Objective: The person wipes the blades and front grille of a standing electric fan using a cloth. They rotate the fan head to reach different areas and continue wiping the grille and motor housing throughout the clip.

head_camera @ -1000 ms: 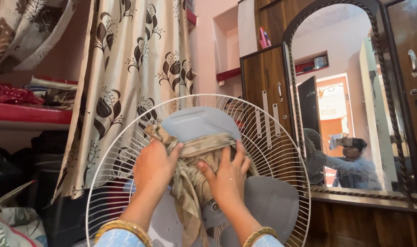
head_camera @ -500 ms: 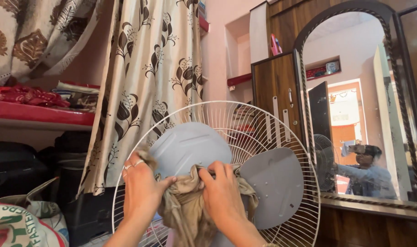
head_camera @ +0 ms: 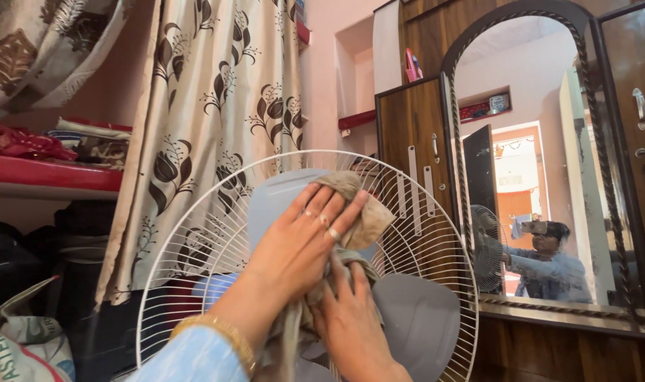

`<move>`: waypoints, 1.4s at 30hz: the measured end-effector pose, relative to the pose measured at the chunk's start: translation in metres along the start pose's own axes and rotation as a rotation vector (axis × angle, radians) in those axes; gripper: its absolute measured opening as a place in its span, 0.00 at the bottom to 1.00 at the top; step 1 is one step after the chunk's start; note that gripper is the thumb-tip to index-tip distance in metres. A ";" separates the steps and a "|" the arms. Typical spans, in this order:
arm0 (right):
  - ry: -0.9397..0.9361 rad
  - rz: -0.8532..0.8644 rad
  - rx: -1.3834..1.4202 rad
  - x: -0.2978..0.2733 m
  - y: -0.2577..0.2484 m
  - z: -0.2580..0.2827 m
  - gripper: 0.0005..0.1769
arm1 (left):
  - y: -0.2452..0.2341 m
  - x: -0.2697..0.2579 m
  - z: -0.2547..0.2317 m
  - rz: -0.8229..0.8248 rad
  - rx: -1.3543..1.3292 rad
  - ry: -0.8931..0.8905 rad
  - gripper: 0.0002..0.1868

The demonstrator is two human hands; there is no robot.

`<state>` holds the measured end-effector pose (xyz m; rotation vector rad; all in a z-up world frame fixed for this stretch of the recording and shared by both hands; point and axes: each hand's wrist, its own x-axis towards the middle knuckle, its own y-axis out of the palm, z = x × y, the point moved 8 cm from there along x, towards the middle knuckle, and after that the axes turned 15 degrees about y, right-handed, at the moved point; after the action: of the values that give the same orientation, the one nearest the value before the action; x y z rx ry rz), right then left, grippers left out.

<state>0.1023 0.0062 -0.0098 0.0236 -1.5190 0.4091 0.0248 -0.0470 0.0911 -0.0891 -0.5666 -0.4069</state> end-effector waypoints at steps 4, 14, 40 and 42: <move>-0.186 -0.002 -0.134 -0.005 0.006 0.008 0.18 | 0.051 0.000 0.013 0.265 -0.144 -0.066 0.41; -0.319 -0.154 -0.033 -0.025 -0.009 0.043 0.12 | 0.070 -0.051 0.000 0.283 -0.331 0.059 0.33; -0.237 0.085 0.260 -0.087 0.066 0.002 0.08 | 0.219 -0.297 -0.141 0.392 -0.663 -0.455 0.29; -0.398 0.025 0.273 -0.094 0.046 0.018 0.07 | 0.219 -0.309 -0.138 0.554 -0.775 -0.623 0.24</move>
<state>0.0725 0.0214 -0.1106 0.3163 -1.8445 0.6585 -0.0555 0.2352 -0.1851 -1.1224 -0.9332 -0.0226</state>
